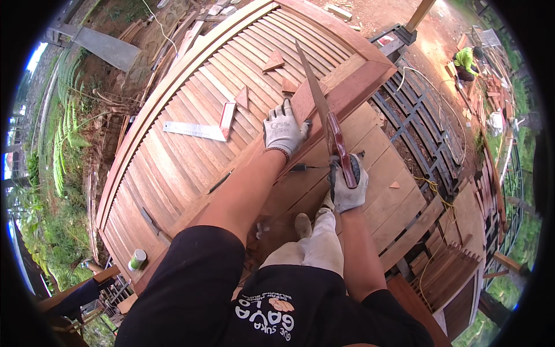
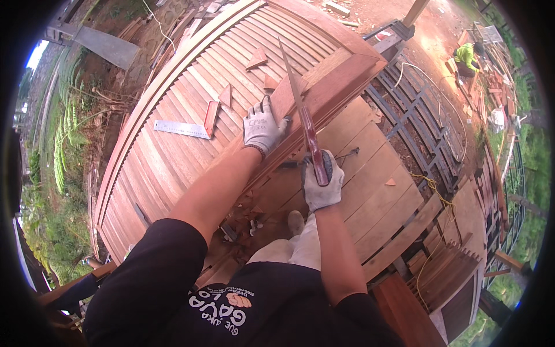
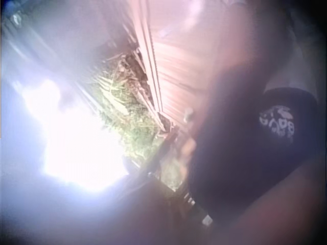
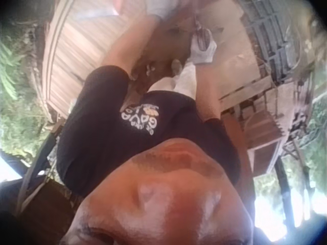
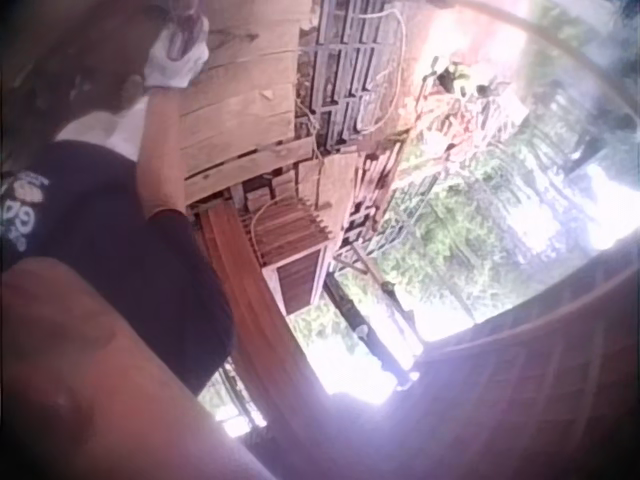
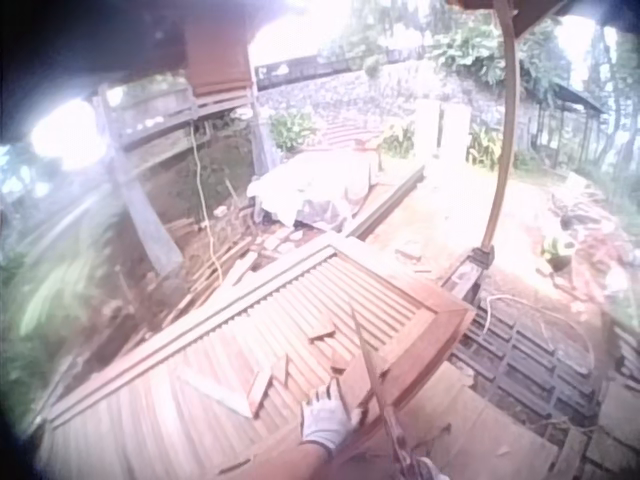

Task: The person uses an angle grinder to cut a wooden plank on a wooden deck, then switches to a hand saw to continue cutting the same plank. The person repositions the plank between cuts and removes small offcuts.

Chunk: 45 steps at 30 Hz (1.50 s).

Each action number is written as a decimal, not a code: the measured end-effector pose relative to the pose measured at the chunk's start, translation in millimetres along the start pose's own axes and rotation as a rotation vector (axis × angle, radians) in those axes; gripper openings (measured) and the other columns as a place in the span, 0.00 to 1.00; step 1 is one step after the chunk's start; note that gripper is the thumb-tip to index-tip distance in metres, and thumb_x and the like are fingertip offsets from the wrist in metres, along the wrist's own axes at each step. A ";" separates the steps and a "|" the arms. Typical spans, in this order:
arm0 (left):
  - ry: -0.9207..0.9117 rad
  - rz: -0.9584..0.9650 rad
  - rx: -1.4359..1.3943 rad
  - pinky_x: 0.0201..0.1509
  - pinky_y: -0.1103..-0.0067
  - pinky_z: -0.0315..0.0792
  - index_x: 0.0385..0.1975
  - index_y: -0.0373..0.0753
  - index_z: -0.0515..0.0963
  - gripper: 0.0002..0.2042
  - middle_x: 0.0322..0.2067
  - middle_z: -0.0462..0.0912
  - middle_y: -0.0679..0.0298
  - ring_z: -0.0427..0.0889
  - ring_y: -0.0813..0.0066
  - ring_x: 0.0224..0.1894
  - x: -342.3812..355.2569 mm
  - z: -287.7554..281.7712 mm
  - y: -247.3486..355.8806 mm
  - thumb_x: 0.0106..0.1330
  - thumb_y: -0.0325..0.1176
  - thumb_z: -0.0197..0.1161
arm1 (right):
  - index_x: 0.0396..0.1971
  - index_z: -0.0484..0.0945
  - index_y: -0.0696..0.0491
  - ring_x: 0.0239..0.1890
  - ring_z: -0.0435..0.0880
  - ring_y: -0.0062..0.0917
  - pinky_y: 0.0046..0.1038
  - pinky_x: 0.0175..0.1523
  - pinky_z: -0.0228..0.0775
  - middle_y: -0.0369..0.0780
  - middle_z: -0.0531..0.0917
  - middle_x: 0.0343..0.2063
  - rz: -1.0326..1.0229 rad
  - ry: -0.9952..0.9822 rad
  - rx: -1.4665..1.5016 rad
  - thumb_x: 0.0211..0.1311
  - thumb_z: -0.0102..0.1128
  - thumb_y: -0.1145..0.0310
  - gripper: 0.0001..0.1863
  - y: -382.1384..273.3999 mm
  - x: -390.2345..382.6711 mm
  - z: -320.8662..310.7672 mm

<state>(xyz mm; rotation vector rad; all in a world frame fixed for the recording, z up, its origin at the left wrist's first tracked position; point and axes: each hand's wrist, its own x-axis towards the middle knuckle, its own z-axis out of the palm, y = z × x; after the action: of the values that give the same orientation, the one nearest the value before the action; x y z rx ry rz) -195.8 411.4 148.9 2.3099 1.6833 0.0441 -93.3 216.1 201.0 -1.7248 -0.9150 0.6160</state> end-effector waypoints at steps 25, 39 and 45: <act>0.015 -0.002 0.025 0.66 0.59 0.65 0.72 0.32 0.57 0.45 0.61 0.70 0.48 0.69 0.51 0.64 -0.7 -2.5 -2.2 0.63 0.58 0.64 | 0.39 0.81 0.58 0.30 0.87 0.33 0.31 0.40 0.77 0.44 0.85 0.27 0.123 0.000 0.071 0.61 0.64 0.74 0.08 -3.2 2.3 9.1; 0.007 -0.022 -0.015 0.66 0.60 0.64 0.71 0.30 0.57 0.45 0.62 0.69 0.46 0.69 0.52 0.64 -6.3 -4.1 -7.5 0.64 0.58 0.63 | 0.43 0.82 0.57 0.31 0.88 0.32 0.30 0.39 0.78 0.44 0.86 0.28 0.097 -0.036 -0.061 0.59 0.66 0.73 0.12 -10.6 -57.1 -20.8; 0.029 0.005 -0.023 0.67 0.59 0.64 0.71 0.31 0.57 0.45 0.61 0.70 0.46 0.69 0.50 0.64 -0.4 2.5 -2.0 0.64 0.59 0.63 | 0.41 0.81 0.58 0.30 0.88 0.34 0.31 0.38 0.77 0.44 0.85 0.28 0.074 -0.015 -0.018 0.60 0.64 0.74 0.10 -3.9 -14.2 -11.0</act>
<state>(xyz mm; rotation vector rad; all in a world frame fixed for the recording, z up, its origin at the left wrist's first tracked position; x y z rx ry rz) -197.3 411.1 146.1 2.3074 1.6822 0.0970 -94.2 199.1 207.9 -1.7788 -0.8730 0.6719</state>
